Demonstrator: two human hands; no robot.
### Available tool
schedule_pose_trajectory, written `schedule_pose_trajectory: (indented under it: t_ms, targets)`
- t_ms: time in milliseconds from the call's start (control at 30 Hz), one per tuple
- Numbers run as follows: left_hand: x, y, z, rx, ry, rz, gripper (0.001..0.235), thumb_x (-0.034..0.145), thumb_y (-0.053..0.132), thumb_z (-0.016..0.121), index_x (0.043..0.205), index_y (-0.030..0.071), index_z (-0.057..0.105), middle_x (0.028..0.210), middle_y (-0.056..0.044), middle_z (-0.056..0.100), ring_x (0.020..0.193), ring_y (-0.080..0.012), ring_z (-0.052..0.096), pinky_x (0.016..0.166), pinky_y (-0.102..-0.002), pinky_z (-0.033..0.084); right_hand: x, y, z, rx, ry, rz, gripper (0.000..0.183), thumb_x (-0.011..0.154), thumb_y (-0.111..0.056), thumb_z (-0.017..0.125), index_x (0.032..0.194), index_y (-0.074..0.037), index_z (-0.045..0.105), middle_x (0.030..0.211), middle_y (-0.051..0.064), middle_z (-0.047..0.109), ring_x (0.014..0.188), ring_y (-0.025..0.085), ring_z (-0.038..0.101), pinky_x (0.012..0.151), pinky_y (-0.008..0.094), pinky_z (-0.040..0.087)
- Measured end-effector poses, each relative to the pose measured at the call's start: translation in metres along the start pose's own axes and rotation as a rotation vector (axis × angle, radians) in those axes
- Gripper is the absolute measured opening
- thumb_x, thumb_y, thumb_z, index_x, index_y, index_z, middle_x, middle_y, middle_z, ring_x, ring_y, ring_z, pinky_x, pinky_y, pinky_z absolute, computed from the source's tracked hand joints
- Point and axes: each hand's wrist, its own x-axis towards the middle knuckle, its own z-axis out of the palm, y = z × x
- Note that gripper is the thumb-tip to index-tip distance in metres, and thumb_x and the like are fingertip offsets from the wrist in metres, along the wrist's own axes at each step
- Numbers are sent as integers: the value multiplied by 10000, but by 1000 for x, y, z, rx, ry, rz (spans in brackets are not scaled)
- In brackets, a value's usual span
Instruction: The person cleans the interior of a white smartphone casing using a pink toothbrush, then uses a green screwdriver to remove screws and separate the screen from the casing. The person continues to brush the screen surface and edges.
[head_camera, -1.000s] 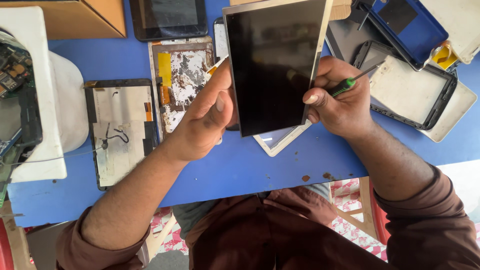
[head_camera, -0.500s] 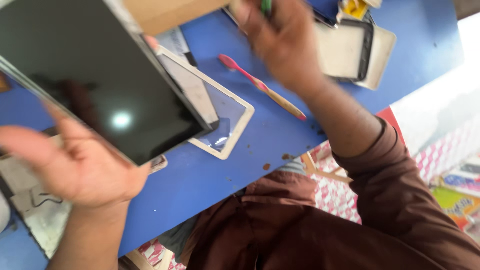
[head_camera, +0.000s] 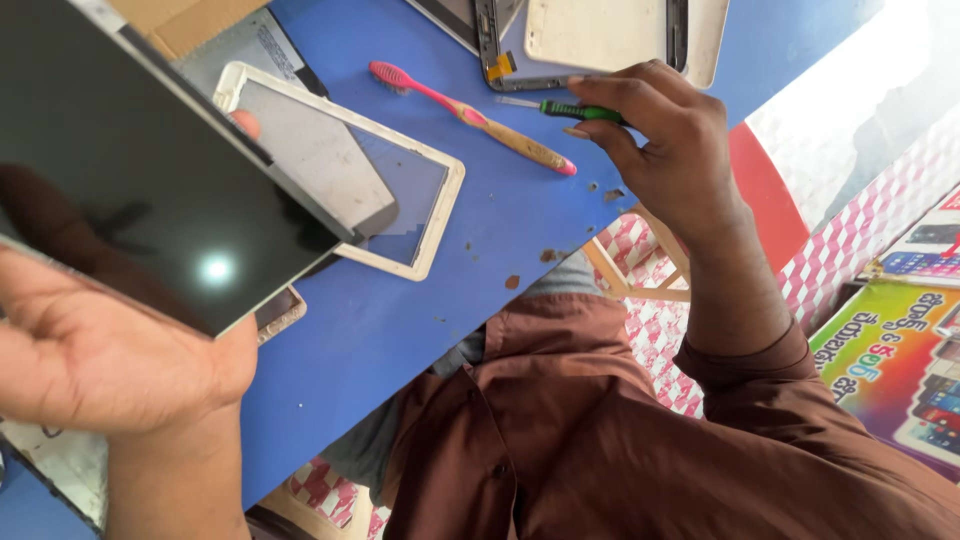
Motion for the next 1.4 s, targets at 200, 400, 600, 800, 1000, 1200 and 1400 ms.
schedule_pose_trajectory:
  t_ms: [200,400,600,800,1000,1200,1400]
  targets:
    - [7,6,-24,132,-128,54,688,1096,604,451,1547,87,399,1462,-103,491,1317,-301,488,1173,-468,386,-27,34,28,-110,119,-57,170,949,16,852,1048,-24,721,1093,74,710,1020,236,678,875,350,573]
    - [19,15,-62,304,-290,125,626,1131,551,511,1513,60,438,1421,-81,520,1297,-251,518,1167,-415,416,-26,23,37,-180,218,-74,176,970,15,872,1047,-39,723,1107,75,684,1046,274,650,876,381,526]
    - [25,8,-68,492,-407,-74,619,1127,526,575,1478,24,481,1395,-86,558,1300,-225,557,1168,-395,460,-19,-25,33,-146,110,-105,164,956,11,787,1090,-51,716,1118,81,683,1037,279,645,904,399,521]
    - [16,5,-52,544,-537,-138,698,1089,558,611,1539,62,418,1477,-158,525,1360,-250,543,1182,-428,495,-5,-35,53,-181,15,-120,197,958,-20,778,1137,-52,702,1108,94,680,1020,304,642,897,435,526]
    - [16,10,-38,530,-727,-146,712,1109,578,571,1578,93,346,1555,-195,473,1388,-271,499,1169,-407,454,6,-51,48,-95,18,-75,262,995,87,631,1246,17,608,1138,201,596,1015,329,639,891,429,551]
    - [15,9,-42,488,-733,-223,796,1063,644,474,1600,77,321,1578,-177,455,1421,-294,514,1115,-449,540,29,-68,28,120,-18,-117,374,979,115,614,1332,27,528,1005,207,571,760,266,604,663,389,517]
    - [17,14,-53,521,-736,-236,866,1107,725,302,1582,6,389,1451,-206,552,1336,-286,561,1179,-462,548,63,-73,49,38,-31,-552,361,1064,40,725,1386,-122,699,821,71,589,612,151,550,531,316,451]
